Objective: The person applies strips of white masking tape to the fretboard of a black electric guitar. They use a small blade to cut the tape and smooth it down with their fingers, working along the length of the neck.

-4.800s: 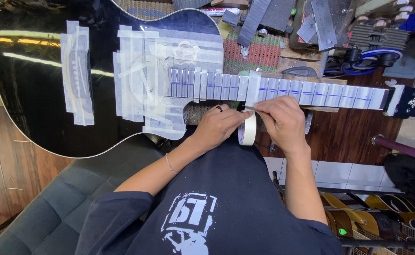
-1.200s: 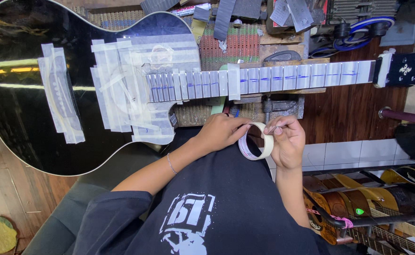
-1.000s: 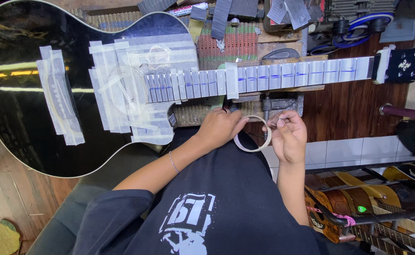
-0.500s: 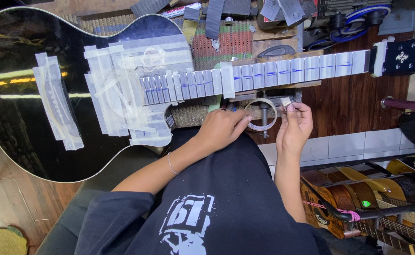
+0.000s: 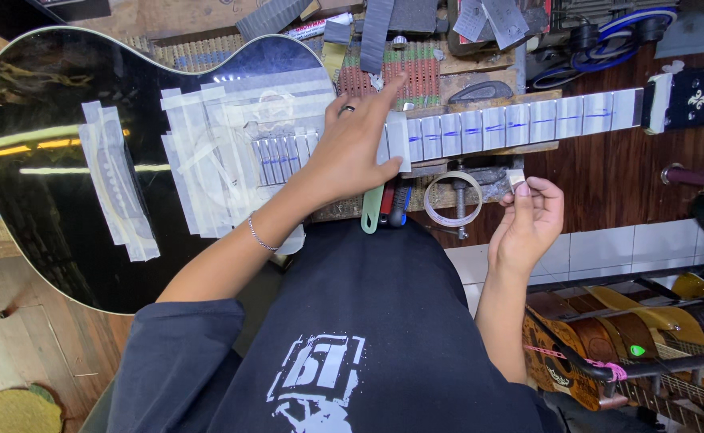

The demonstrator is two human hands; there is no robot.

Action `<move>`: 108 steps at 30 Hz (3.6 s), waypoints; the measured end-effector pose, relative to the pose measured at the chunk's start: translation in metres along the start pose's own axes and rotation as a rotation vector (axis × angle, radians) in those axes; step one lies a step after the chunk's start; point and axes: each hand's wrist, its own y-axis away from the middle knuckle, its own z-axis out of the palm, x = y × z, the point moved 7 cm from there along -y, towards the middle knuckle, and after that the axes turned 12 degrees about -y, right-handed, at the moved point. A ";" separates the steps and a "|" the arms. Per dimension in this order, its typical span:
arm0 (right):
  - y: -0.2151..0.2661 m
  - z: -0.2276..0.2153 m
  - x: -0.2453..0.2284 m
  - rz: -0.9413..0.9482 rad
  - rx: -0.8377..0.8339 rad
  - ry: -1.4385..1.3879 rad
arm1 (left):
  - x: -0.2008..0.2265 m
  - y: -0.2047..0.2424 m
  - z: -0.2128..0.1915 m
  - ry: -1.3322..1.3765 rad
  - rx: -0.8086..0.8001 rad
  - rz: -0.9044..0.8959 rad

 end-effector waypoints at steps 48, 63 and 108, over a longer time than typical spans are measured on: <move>0.003 -0.002 -0.009 -0.007 -0.025 -0.175 | 0.000 -0.022 0.008 0.097 -0.232 -0.030; 0.029 0.027 -0.017 0.145 -0.155 -0.194 | 0.005 -0.022 0.007 0.047 -0.347 0.017; 0.081 0.167 -0.028 -0.989 -0.260 0.814 | -0.021 -0.052 0.002 0.263 -0.292 0.203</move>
